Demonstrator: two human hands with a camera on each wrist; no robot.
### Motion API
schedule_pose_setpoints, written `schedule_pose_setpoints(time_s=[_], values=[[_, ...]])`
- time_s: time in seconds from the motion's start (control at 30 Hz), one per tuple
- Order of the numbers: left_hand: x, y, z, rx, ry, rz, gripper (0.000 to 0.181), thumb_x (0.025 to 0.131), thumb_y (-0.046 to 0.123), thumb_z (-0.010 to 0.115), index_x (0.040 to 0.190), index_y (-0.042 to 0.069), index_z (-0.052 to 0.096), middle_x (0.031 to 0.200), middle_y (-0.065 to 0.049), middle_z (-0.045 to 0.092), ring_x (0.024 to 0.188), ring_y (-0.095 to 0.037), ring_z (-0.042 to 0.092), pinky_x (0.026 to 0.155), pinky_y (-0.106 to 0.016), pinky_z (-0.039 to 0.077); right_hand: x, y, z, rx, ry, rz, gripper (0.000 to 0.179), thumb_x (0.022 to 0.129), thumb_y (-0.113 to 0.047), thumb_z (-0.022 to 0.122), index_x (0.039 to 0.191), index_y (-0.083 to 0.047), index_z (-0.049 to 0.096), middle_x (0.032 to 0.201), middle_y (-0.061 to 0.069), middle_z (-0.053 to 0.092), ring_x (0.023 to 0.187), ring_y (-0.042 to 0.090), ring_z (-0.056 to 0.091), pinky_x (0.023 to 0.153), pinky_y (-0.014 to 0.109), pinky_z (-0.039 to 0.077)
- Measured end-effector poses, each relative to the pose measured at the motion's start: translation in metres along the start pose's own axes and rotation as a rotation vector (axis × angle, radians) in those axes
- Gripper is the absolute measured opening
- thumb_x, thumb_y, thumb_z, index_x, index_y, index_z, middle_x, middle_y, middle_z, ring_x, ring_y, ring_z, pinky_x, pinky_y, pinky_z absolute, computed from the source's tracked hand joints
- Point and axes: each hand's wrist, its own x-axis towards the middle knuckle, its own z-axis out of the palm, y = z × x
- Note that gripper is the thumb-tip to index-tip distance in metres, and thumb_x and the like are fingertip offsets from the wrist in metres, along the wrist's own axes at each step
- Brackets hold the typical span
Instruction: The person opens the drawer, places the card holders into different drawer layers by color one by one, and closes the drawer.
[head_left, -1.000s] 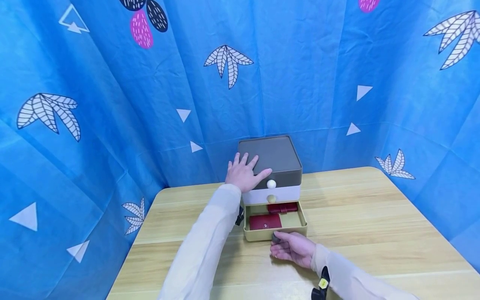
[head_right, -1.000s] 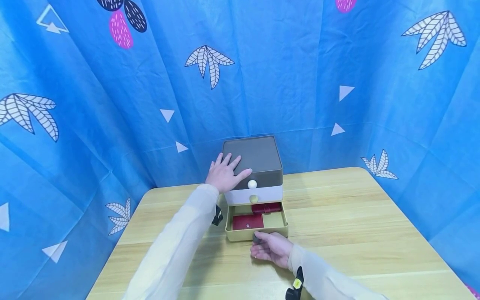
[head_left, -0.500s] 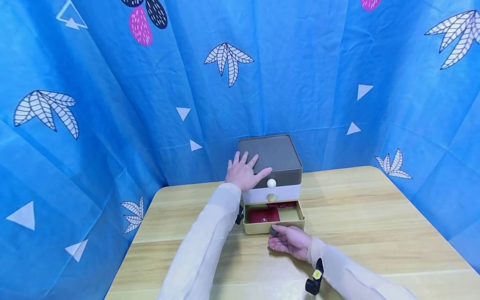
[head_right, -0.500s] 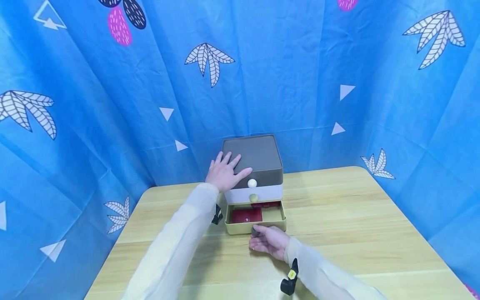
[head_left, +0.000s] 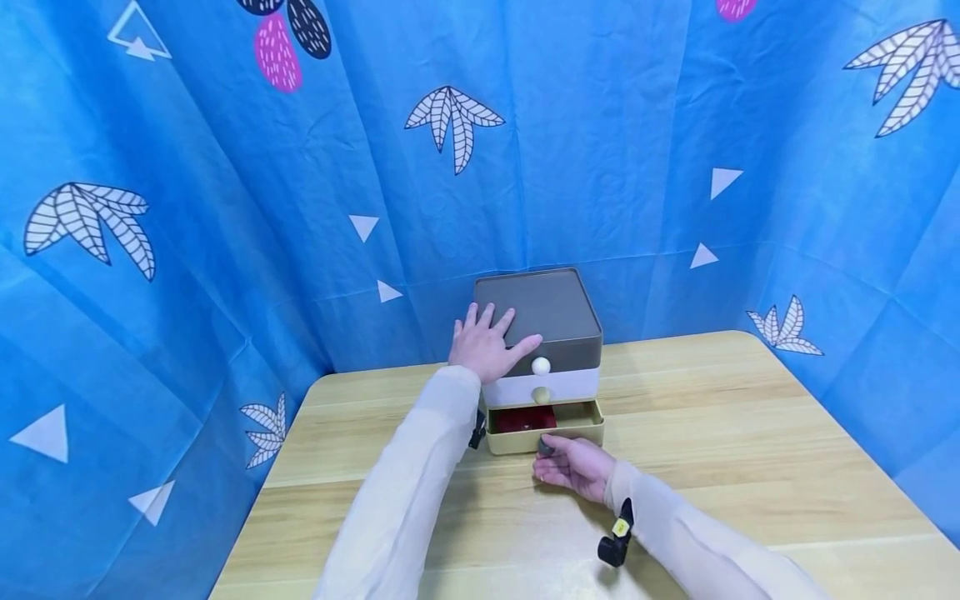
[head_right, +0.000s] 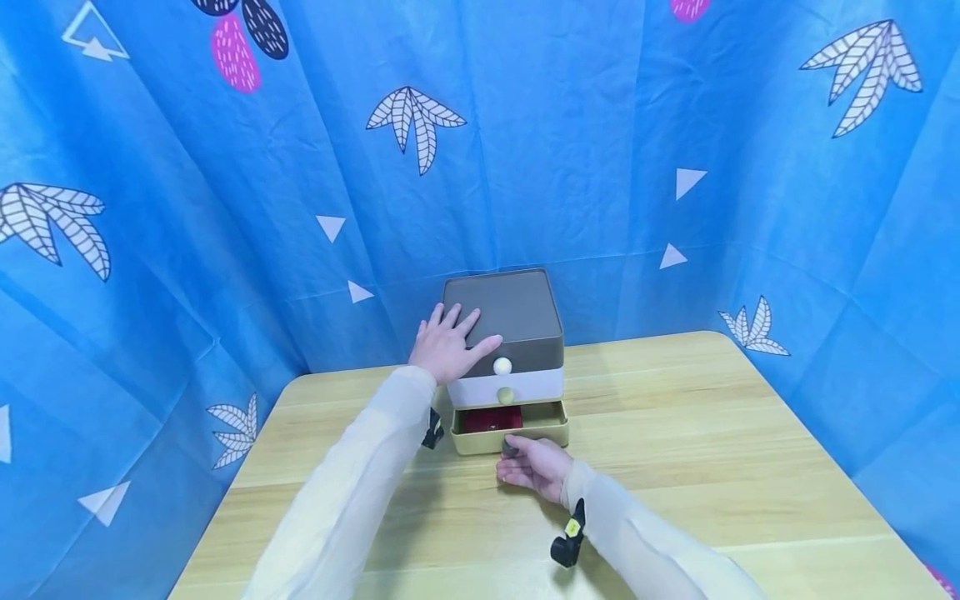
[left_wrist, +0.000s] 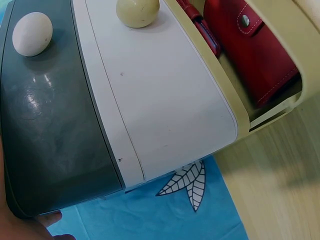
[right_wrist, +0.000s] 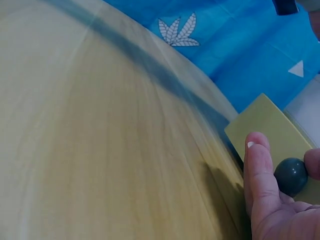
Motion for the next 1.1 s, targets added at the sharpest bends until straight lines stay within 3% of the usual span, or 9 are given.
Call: schedule_pose_setpoints(time_s=[0.53, 1.1], values=[[0.001, 0.000, 0.002, 0.022, 0.010, 0.004, 0.090, 0.066, 0.085, 0.009, 0.139, 0.036, 0.023, 0.146, -0.004, 0.017, 0.133, -0.030, -0.001, 0.102, -0.053, 0.007, 0.018, -0.011, -0.004, 0.003, 0.039, -0.025, 0.062, 0.089, -0.034, 0.050, 0.119, 0.018, 0.036, 0.090, 0.019, 0.062, 0.081, 0.024, 0.063, 0.077, 0.031, 0.048], [0.004, -0.002, 0.007, -0.002, 0.035, -0.009, 0.090, 0.065, 0.086, 0.012, 0.139, 0.037, 0.025, 0.146, -0.002, 0.018, 0.133, -0.030, 0.002, 0.102, -0.053, 0.007, 0.032, -0.015, -0.004, 0.007, 0.078, -0.047, 0.059, 0.091, -0.032, 0.048, 0.123, 0.016, 0.035, 0.105, 0.026, 0.056, 0.085, 0.025, 0.062, 0.079, 0.032, 0.047]])
